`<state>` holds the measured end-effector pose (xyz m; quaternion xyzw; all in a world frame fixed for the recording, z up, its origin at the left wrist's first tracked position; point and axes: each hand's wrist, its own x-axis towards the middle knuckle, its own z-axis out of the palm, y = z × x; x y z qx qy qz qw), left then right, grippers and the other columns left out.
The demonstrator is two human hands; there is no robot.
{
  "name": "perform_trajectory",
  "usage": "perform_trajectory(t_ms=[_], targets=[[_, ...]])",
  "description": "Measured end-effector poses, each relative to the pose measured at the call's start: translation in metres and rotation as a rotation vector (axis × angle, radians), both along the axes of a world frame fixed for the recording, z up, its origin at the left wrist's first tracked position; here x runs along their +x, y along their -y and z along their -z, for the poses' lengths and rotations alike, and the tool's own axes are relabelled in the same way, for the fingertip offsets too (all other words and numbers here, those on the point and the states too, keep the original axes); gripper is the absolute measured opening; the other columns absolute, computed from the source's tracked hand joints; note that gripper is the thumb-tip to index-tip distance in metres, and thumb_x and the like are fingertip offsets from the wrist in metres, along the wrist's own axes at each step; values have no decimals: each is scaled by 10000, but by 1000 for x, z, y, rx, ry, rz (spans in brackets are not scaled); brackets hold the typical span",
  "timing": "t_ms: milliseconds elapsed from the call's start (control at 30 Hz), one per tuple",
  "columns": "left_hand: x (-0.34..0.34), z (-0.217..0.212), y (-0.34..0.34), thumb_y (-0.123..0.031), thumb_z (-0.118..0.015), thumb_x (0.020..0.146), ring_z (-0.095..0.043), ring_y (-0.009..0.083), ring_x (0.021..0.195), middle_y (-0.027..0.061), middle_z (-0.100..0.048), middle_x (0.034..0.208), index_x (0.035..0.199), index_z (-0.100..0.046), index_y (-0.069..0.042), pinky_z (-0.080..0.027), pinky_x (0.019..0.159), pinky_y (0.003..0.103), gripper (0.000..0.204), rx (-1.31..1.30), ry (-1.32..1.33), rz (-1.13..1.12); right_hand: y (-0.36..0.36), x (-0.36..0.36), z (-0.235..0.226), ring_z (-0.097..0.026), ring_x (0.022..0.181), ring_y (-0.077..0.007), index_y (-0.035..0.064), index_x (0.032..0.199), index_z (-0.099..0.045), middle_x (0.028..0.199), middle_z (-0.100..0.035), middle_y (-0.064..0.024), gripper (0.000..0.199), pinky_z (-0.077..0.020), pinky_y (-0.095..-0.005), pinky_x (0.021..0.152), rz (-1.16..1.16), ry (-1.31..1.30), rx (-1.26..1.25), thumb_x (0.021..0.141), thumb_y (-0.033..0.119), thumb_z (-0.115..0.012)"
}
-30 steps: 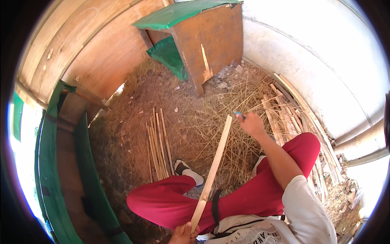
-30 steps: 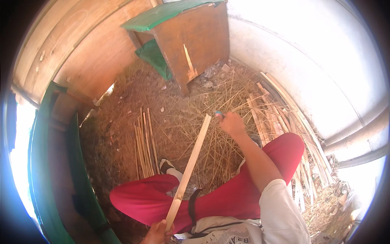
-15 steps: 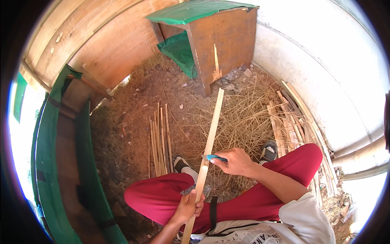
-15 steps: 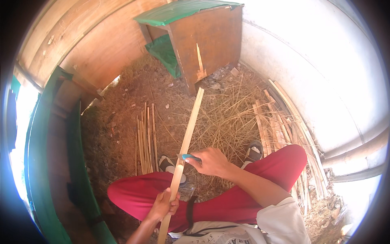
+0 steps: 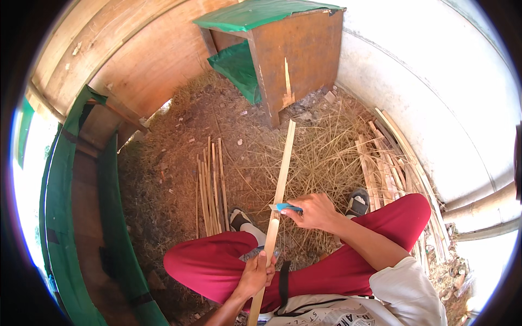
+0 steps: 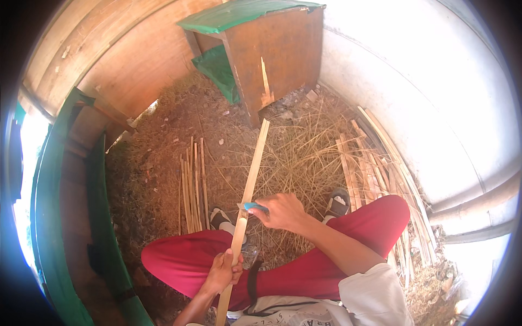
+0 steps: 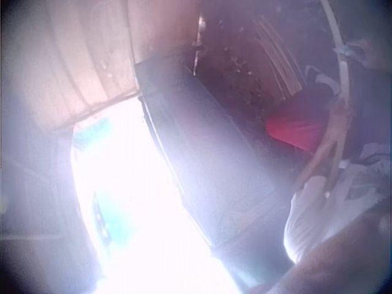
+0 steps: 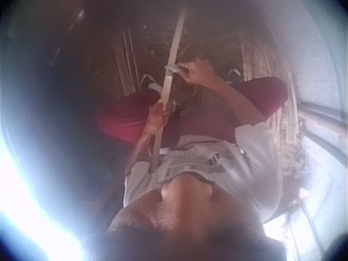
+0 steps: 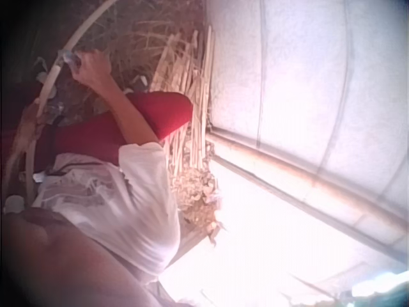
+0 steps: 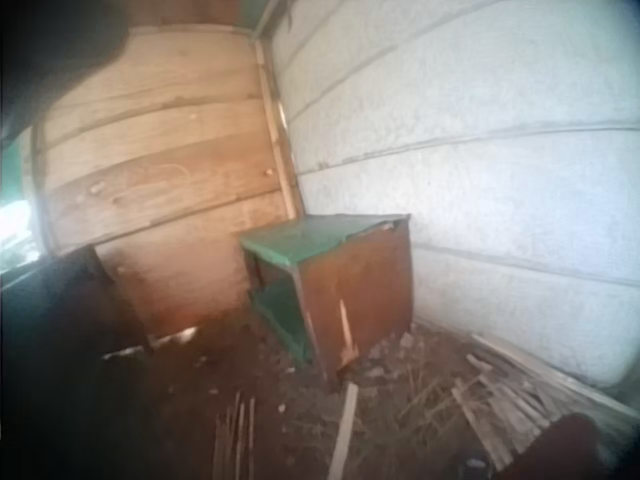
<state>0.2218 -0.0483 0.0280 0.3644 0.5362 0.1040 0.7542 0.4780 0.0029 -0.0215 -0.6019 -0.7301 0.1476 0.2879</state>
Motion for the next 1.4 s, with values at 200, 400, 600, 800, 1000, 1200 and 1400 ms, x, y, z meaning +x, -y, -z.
perform_trajectory(t_ms=[200,400,600,800,1000,1200,1400], targets=[[-2,-2,1,-426,-288,1084,-314,60,483,-26,-372,660,985,-488,-45,-278,422,236,442,-30,-33,-4,-7,3,15,-618,465,-246,127,990,-772,610,-664,-91,455,-449,-382,392,22,42,70,945,523,-552],[-13,-12,25,-406,-288,1088,-320,51,473,-26,-381,663,1002,-496,-38,-282,420,232,432,-117,-64,39,-34,47,14,-605,468,-257,176,994,-781,558,-624,-91,432,-480,-392,426,199,185,-219,955,529,-535],[-24,-20,28,-393,-290,1089,-320,46,480,-26,-382,661,1004,-501,-34,-287,421,229,426,-108,-111,55,-39,39,23,-662,592,-295,167,998,-783,621,-667,-116,410,-525,-438,509,237,101,-163,932,507,-563],[-30,-32,32,-382,-278,1089,-321,55,489,-26,-372,650,995,-497,-38,-294,430,235,418,-97,-151,84,-46,45,25,-668,608,-285,189,1056,-769,644,-675,-113,414,-537,-427,535,242,121,-243,938,520,-549],[-41,-32,44,-335,-329,1067,-415,115,542,5,-446,680,1020,-546,-33,-351,476,287,375,87,-287,201,-56,62,41,-691,686,-286,200,1072,-761,702,-685,-139,425,-560,-418,609,378,73,-402,952,533,-526],[-149,62,95,-282,-462,999,-613,282,713,82,-620,800,1031,-622,-86,-488,589,416,255,699,-766,802,-56,77,32,-704,754,-349,109,943,-756,734,-679,-178,490,-580,-467,697,409,105,-362,967,526,-500],[-145,39,97,-305,-422,1030,-564,209,649,57,-580,756,1039,-606,-50,-463,564,354,315,526,-793,620,-57,132,62,-698,791,-378,69,914,-749,782,-689,-196,484,-567,-479,744,675,-19,-513,968,489,-513]])
